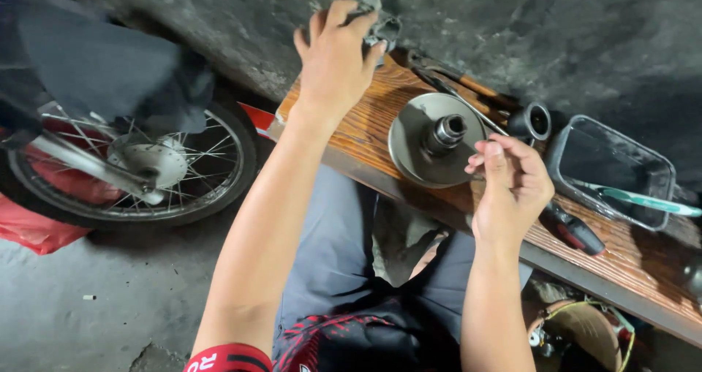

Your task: Cleaning a motorcycle CVT pulley with a cloth and attempting to install a small metal ring or seal onto the component's shaft.

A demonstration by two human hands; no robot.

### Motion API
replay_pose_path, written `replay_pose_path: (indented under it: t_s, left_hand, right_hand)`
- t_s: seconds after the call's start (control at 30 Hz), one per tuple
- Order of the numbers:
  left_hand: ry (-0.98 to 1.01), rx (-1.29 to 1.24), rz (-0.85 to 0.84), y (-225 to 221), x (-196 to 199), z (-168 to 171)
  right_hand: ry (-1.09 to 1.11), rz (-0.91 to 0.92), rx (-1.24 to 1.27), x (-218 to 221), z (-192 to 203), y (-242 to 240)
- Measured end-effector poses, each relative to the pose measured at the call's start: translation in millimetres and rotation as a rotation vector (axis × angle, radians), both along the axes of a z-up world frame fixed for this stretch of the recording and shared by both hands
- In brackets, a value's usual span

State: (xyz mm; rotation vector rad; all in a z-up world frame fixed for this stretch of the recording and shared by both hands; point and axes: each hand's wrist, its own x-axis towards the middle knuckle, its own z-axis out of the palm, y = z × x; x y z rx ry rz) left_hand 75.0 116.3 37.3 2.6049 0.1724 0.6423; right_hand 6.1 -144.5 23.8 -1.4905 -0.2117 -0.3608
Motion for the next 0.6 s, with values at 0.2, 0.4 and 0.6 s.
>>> replay_pose_path:
  t_s: [0.2, 0.4, 0.6]
  left_hand:
    - [-0.209, 0.016, -0.007, -4, -4, -9]
    - [-0.271, 0.033, -0.048, -2, -4, -5]
    - [-0.229, 0.039, -0.088, -8, -5, -1]
  right_hand:
    - [0.018, -0.03, -0.05, 3, -7, -9]
    - [-0.034, -0.034, -0.163, 4, -13, -16]
    - [-0.167, 0.087, -0.275, 0, -15, -21]
